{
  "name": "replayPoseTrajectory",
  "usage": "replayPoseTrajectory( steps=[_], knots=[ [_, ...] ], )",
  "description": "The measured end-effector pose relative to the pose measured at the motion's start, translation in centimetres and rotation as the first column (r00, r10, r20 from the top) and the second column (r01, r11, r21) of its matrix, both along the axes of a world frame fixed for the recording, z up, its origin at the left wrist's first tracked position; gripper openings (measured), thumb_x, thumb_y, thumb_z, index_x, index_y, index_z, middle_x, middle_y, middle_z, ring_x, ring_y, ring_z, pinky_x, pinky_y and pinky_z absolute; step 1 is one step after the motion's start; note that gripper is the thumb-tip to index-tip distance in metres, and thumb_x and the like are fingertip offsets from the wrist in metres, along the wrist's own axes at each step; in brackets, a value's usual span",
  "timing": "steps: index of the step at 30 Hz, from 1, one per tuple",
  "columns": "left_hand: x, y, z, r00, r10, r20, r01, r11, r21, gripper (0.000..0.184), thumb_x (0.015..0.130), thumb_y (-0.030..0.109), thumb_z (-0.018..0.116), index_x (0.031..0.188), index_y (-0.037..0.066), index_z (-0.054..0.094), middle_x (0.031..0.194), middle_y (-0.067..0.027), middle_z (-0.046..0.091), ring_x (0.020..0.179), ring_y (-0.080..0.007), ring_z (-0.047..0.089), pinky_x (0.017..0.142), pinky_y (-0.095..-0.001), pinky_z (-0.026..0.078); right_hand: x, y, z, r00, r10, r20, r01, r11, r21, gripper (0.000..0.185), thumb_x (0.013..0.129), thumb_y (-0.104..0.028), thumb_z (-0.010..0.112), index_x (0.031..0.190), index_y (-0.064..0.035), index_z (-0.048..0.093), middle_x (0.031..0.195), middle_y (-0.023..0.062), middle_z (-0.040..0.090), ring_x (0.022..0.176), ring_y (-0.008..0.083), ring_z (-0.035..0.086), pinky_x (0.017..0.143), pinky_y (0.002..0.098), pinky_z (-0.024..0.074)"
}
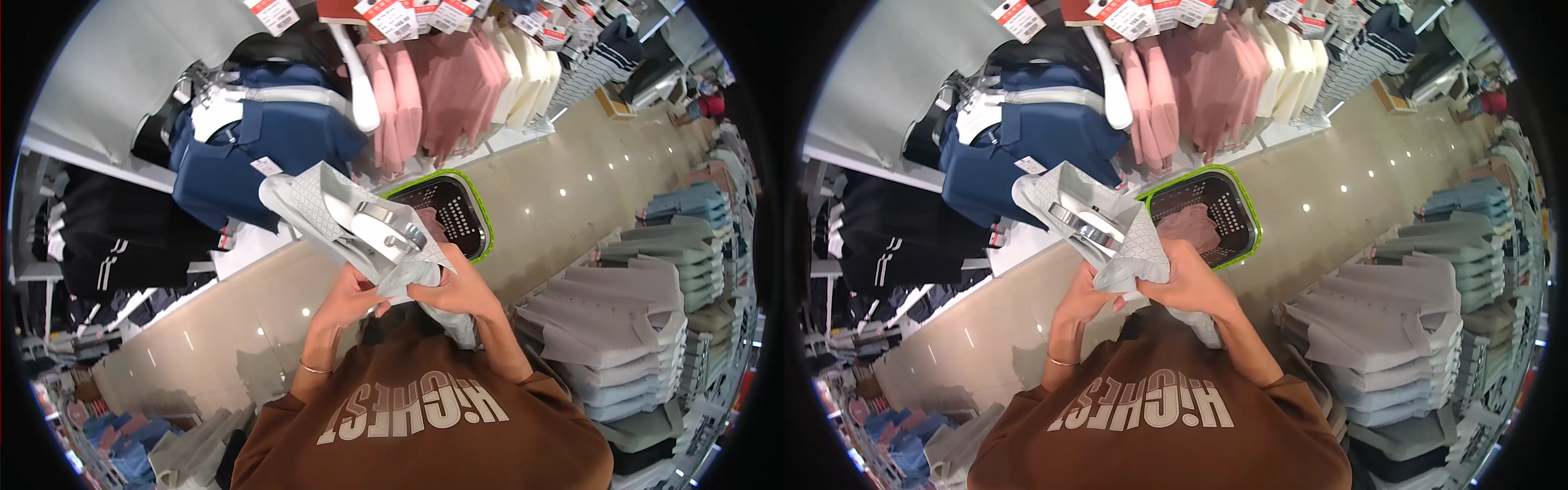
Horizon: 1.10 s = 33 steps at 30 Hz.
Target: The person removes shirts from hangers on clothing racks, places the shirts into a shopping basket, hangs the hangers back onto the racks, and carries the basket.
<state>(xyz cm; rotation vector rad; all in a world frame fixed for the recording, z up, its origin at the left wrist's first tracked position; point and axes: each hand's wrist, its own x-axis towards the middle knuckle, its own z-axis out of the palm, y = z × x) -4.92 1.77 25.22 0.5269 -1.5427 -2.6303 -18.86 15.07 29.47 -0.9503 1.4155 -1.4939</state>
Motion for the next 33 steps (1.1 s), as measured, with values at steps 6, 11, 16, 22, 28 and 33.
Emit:
replayPoseTrajectory(
  steps=[6, 11, 16, 22, 28, 33],
  knots=[
    [-1.1, 0.5, -0.2, 0.992, -0.106, -0.065, 0.081, 0.947, -0.312, 0.012, 0.074, -0.003, 0.061, 0.086, 0.0, 0.062, 0.067, 0.0006, 0.058, 0.053, -0.0045, 0.05, 0.048, -0.0195, 0.038, -0.1, 1.6, -1.7, 0.989, -0.094, -0.115, 0.095, 0.995, 0.004, 0.028, 0.066, 0.0, 0.06, 0.093, 0.0038, 0.06, 0.077, 0.0091, 0.063, 0.071, 0.0115, 0.055, 0.065, 0.0281, 0.0453],
    [-3.1, 2.7, -0.9, 0.999, -0.009, -0.037, -0.004, 0.943, -0.332, 0.006, 0.077, 0.004, 0.063, 0.082, 0.0, 0.065, 0.067, 0.0028, 0.059, 0.058, -0.0031, 0.052, 0.051, -0.0197, 0.04, -2.5, 3.6, -0.6, 0.984, -0.072, -0.165, 0.062, 0.996, -0.063, 0.033, 0.064, -0.006, 0.068, 0.094, 0.005, 0.06, 0.081, 0.0121, 0.064, 0.074, 0.0137, 0.058, 0.07, 0.0296, 0.0461],
    [-7.9, 5.8, -0.2, 0.963, 0.145, -0.228, -0.23, 0.883, -0.408, 0.013, 0.078, 0.008, 0.064, 0.085, -0.003, 0.066, 0.076, -0.0001, 0.065, 0.067, -0.0046, 0.055, 0.057, -0.021, 0.044, -6.1, 4.5, -0.9, 0.977, -0.136, -0.162, 0.13, 0.99, -0.044, 0.044, 0.063, -0.017, 0.078, 0.097, 0.0048, 0.06, 0.085, 0.013, 0.065, 0.079, 0.014, 0.059, 0.075, 0.0304, 0.0464],
    [-13.1, 9.0, -0.2, 0.923, 0.247, -0.296, -0.365, 0.809, -0.46, 0.016, 0.081, 0.01, 0.063, 0.085, -0.004, 0.066, 0.07, -0.0004, 0.064, 0.062, -0.0039, 0.053, 0.053, -0.0208, 0.042, -11.8, 6.0, -0.3, 0.966, -0.136, -0.222, 0.106, 0.984, -0.141, 0.041, 0.065, -0.012, 0.075, 0.1, 0.0034, 0.059, 0.092, 0.0111, 0.065, 0.081, 0.0136, 0.058, 0.076, 0.0294, 0.0461],
    [-16.5, 11.8, 2.5, 0.92, 0.373, -0.122, -0.389, 0.828, -0.405, 0.013, 0.084, 0.008, 0.06, 0.077, -0.001, 0.066, 0.06, 0.0011, 0.057, 0.046, -0.0021, 0.045, 0.041, -0.0177, 0.034, -15.9, 7.0, -1.2, 0.997, -0.083, -0.005, 0.081, 0.986, -0.147, 0.029, 0.071, -0.001, 0.065, 0.099, 0.0042, 0.059, 0.088, 0.0073, 0.064, 0.079, 0.012, 0.056, 0.074, 0.0284, 0.0461],
    [-17.7, 12.5, 3.0, 0.952, 0.287, -0.102, -0.302, 0.845, -0.441, 0.023, 0.09, 0.021, 0.057, 0.081, 0.001, 0.065, 0.056, 0.0048, 0.051, 0.045, -0.0019, 0.044, 0.041, -0.0182, 0.034, -17.8, 8.2, -0.2, 0.985, -0.024, 0.17, 0.042, 0.994, -0.099, 0.018, 0.072, -0.001, 0.064, 0.09, -0.0007, 0.062, 0.08, 0.0027, 0.063, 0.072, 0.0066, 0.056, 0.066, 0.0228, 0.0457]
  ],
)
